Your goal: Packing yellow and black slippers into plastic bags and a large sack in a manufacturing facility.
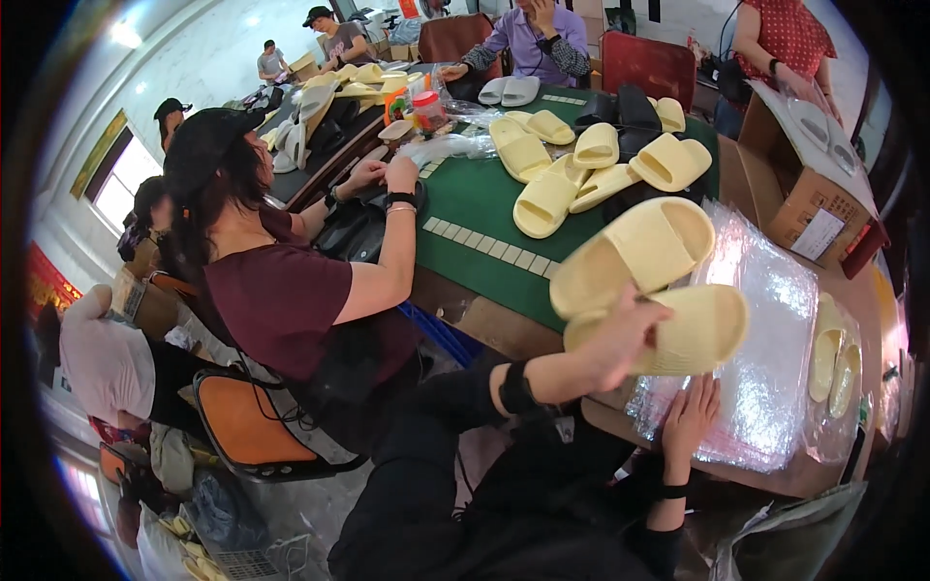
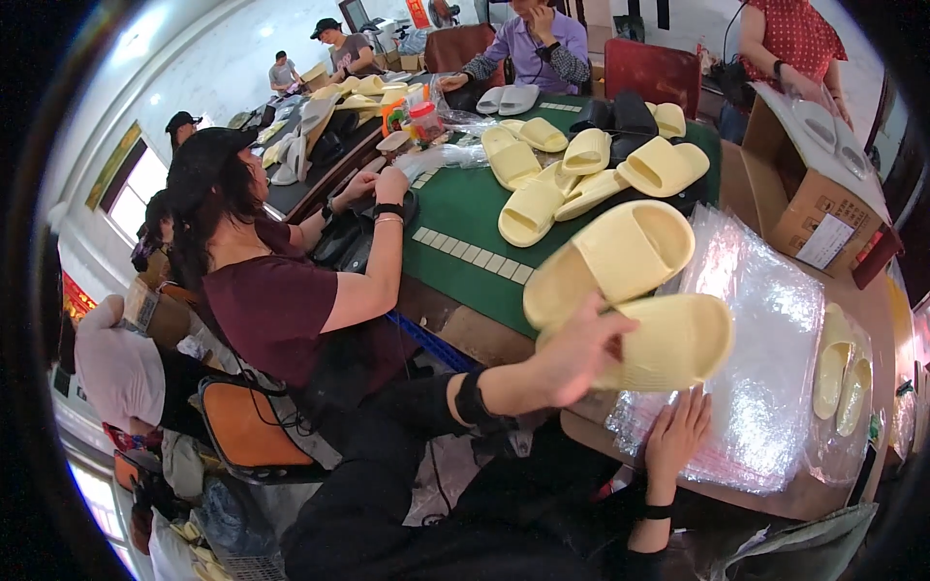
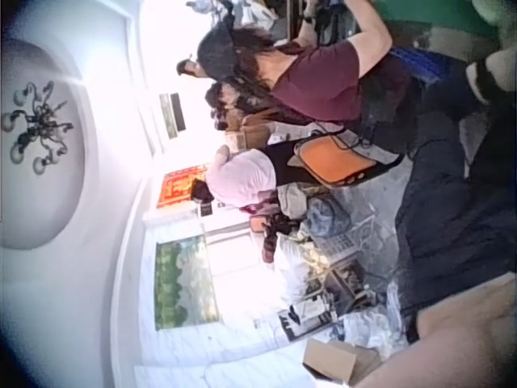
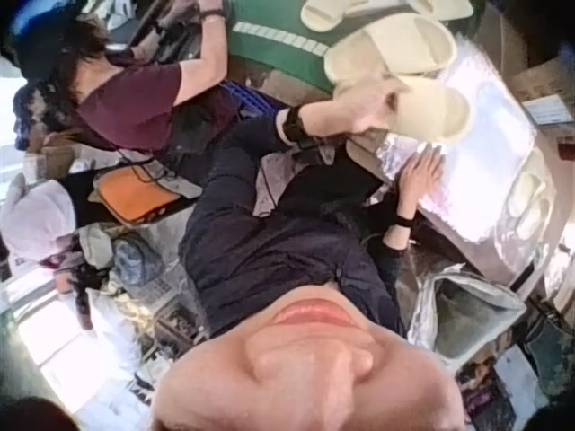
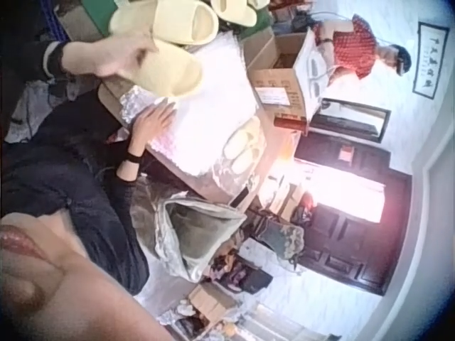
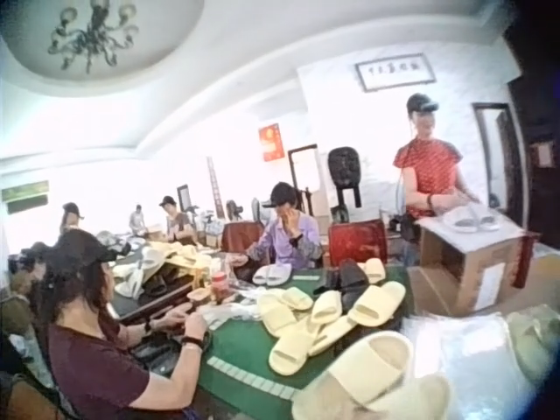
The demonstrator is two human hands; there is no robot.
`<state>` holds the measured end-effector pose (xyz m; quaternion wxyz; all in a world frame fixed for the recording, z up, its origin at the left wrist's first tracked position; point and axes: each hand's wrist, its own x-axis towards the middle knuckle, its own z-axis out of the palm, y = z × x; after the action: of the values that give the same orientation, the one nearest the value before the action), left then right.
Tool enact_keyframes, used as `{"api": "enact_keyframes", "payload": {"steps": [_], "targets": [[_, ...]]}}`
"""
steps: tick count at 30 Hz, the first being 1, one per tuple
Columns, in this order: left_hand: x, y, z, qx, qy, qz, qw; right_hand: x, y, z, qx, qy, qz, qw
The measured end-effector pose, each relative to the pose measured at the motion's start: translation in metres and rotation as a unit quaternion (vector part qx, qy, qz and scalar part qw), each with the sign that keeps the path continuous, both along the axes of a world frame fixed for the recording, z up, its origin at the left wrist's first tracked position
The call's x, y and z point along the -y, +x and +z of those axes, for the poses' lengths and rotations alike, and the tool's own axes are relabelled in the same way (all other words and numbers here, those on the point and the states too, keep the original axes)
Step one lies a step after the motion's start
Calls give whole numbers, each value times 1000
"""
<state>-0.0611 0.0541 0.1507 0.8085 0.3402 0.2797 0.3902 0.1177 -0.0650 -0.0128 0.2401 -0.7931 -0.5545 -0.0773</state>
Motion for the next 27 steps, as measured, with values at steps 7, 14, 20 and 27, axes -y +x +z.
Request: {"api": "enact_keyframes", "payload": {"steps": [7, 14, 20, 27], "targets": [[49, 88, 34, 208, -221, -169, 938, 24, 57, -114, -69, -87, 86, 990], [35, 144, -3, 49, -50, -180, 981, -2, 2, 8, -40, -206, -25, 977], [40, 93, -47, -83, 89, -366, 923, 14, -5, -14, -435, 24, -44, 899], [17, 48, -64, -105, 186, -259, 942, 18, -14, 47, -152, 105, 118, 976]]}}
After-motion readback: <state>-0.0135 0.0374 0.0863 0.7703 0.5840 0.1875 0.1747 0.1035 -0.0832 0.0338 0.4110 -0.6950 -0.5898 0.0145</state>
